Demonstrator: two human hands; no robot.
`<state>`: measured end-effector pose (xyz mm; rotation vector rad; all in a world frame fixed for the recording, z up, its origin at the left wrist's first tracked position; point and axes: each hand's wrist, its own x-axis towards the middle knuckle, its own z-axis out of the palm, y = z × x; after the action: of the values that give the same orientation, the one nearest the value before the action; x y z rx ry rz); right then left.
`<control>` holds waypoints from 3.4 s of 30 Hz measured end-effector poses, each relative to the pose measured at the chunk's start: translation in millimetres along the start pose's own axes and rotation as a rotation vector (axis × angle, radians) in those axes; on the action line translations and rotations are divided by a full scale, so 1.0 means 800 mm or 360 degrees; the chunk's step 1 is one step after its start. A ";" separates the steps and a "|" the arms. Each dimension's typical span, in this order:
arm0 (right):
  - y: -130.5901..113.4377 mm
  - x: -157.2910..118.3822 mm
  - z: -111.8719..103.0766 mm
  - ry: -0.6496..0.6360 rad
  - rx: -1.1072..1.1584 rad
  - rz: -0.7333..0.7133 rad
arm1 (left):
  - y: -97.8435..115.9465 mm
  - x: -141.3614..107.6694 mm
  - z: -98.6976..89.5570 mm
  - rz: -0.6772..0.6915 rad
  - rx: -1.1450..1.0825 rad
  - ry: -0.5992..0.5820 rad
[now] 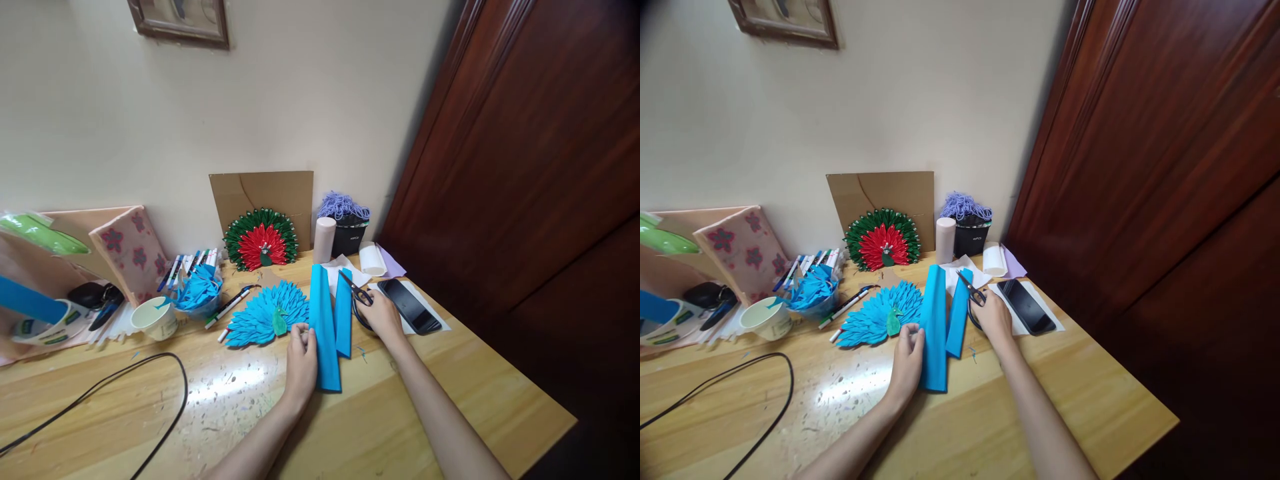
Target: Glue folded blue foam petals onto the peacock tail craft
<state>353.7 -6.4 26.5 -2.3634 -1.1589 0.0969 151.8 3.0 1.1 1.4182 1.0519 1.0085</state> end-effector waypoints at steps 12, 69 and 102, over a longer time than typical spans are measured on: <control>0.001 -0.004 0.025 -0.0057 -0.0119 -0.0128 | 0.007 -0.006 -0.006 0.0002 -0.0173 0.0055; -0.299 -0.088 0.128 -0.0594 -0.0359 -0.2424 | -0.014 -0.092 -0.220 -0.0297 -0.0175 0.0279; -0.209 -0.190 0.073 -0.1621 0.1499 -0.0804 | 0.018 -0.098 -0.224 0.0318 0.0519 -0.0125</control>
<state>120.8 -12.2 30.3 -1.0780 -1.5820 1.4234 -39.8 -28.1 28.8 1.8435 1.0660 0.9422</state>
